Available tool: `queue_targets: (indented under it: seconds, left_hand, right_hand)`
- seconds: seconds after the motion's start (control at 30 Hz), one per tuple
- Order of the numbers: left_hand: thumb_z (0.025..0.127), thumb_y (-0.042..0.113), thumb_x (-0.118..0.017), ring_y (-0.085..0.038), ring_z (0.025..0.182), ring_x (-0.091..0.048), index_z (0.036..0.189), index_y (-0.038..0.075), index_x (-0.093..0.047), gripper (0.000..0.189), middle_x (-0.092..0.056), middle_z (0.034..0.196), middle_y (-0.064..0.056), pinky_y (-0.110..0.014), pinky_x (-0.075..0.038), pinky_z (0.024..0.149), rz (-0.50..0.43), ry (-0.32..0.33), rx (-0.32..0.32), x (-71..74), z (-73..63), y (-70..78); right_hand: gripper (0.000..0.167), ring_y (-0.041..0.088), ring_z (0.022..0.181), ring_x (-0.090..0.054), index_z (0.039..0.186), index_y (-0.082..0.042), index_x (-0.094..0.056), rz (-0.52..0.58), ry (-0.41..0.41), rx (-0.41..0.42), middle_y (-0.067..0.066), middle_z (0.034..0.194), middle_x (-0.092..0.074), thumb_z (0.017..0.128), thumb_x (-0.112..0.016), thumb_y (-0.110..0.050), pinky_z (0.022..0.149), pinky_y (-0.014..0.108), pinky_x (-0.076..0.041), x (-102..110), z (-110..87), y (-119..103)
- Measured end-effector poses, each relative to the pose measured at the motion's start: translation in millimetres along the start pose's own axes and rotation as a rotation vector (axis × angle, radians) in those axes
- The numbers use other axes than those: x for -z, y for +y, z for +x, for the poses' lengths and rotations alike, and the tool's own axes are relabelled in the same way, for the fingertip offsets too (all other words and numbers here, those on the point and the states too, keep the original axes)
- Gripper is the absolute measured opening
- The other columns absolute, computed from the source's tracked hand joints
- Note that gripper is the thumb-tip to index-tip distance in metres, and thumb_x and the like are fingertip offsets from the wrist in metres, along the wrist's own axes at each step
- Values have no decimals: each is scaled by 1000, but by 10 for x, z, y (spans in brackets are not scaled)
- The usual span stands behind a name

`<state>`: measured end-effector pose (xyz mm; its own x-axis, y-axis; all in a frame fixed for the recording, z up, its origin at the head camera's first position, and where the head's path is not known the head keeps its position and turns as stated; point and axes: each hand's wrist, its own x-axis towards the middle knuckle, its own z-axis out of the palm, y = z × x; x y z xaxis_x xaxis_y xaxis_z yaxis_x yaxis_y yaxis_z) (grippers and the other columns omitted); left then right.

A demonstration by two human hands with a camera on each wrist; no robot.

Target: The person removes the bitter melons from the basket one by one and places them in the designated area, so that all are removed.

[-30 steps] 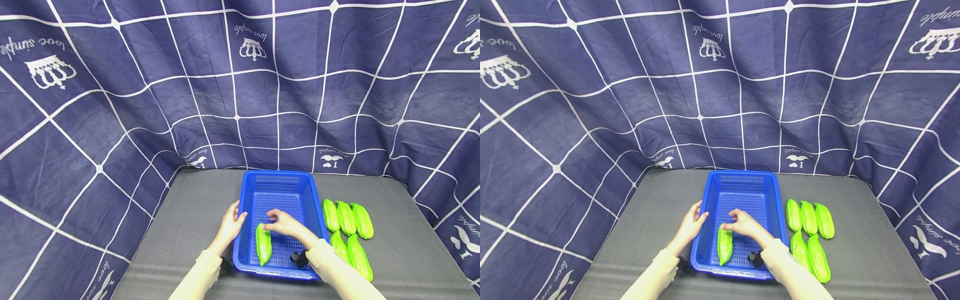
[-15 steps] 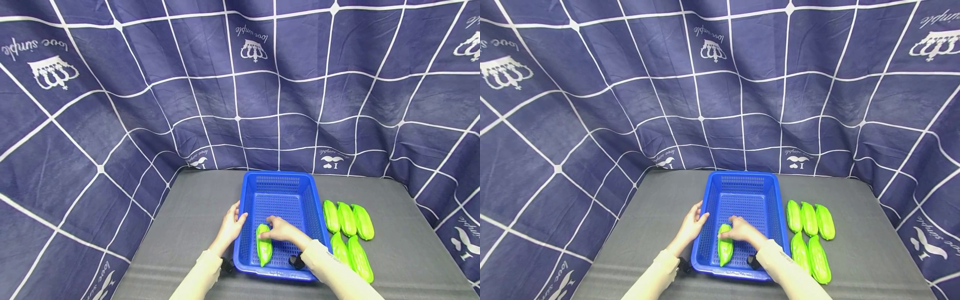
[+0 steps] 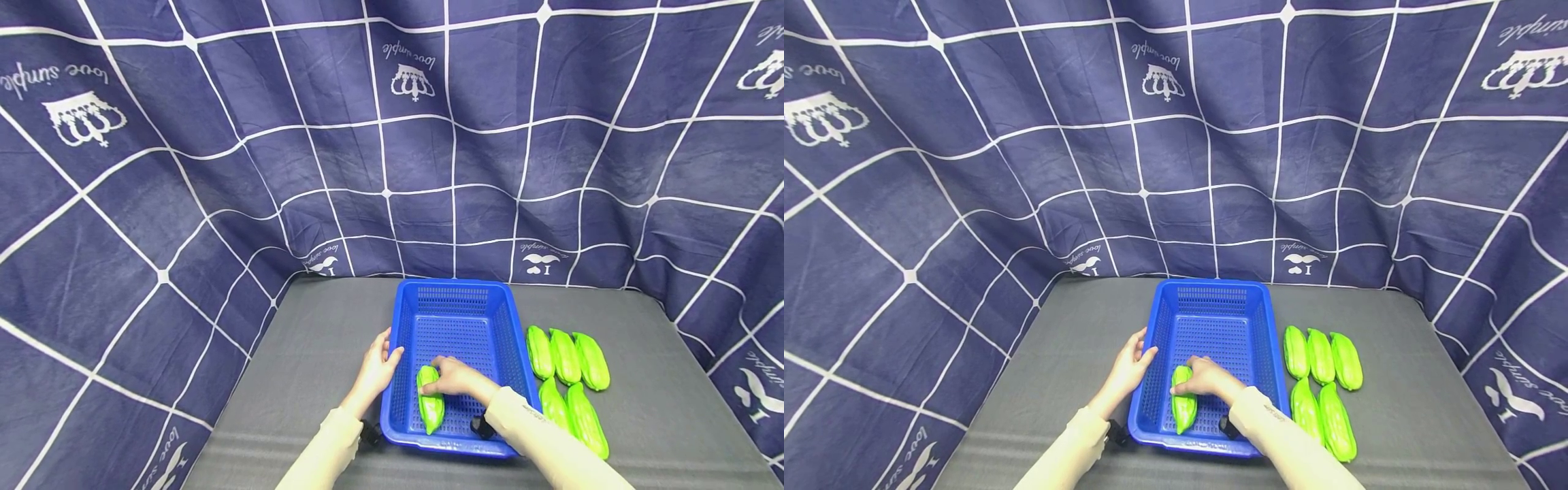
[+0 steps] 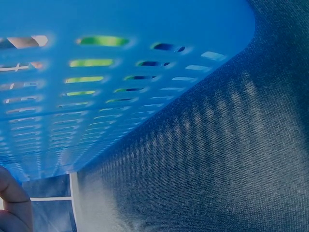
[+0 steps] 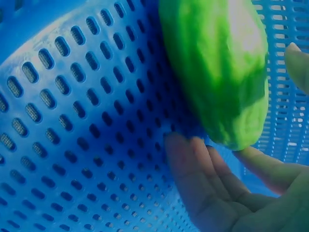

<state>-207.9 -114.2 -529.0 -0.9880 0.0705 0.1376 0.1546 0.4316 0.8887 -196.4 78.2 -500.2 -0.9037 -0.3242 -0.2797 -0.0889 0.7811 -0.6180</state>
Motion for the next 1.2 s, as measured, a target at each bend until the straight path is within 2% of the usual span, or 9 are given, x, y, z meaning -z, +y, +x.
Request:
queue_targets:
  seconds: [0.1,0.23,0.33,0.4,0.67,0.9,1.0,1.2]
  left_hand:
    - [94,14,-62,-32,98,-65,140,-5,-46,52,-61,111,-25,-48,-54,86,2,5,-2,-4,-4,0]
    - [94,13,-63,-30,95,-66,140,-6,-46,52,-62,108,-23,-45,-55,85,10,7,-3,-17,-6,-6]
    - [94,13,-62,-29,95,-65,140,-5,-46,52,-62,108,-22,-44,-55,85,0,8,8,-23,-3,-7]
    - [94,13,-62,-30,95,-65,140,-5,-46,52,-62,107,-22,-44,-55,84,-8,8,6,-23,-1,-3]
    - [94,13,-62,-26,90,-65,141,-4,-46,52,-62,104,-20,-39,-56,79,-8,6,15,-21,-12,4]
    - [93,14,-64,-29,93,-63,140,-6,-46,53,-61,105,-22,-46,-54,84,9,15,5,-28,-18,-21]
    - [93,14,-64,-28,94,-63,139,-6,-47,53,-61,106,-22,-45,-54,84,9,16,-4,-27,-12,-30]
    - [94,14,-64,-26,89,-64,140,-4,-47,52,-61,102,-19,-38,-55,77,4,8,-5,-10,1,-25]
  right_hand:
    - [61,34,103,-61,117,8,-60,-5,-8,-6,17,103,-66,73,-82,-28,96,50,-48,-19,0,-1]
    - [59,26,86,-63,117,7,-59,44,-32,-27,13,94,-64,73,-83,-23,76,43,-57,-58,-5,19]
    - [58,20,73,-62,119,7,-57,111,-49,-44,10,88,-61,73,-82,-18,60,37,-58,-83,-1,40]
    - [58,18,69,-61,120,7,-57,138,-57,-49,9,86,-60,72,-82,-16,57,36,-58,-91,2,49]
    - [58,18,68,-62,120,9,-56,220,-67,-40,9,84,-60,71,-80,-9,57,36,-58,-102,15,93]
    - [57,21,71,-67,123,9,-53,325,-98,-77,13,87,-62,73,-77,-6,61,39,-59,-81,8,120]
    - [59,23,74,-68,125,9,-52,358,-106,-87,14,89,-64,74,-76,-6,63,41,-59,-41,8,111]
    - [65,21,80,-68,132,10,-46,511,-138,-57,16,97,-65,76,-73,-8,73,44,-60,102,18,94]
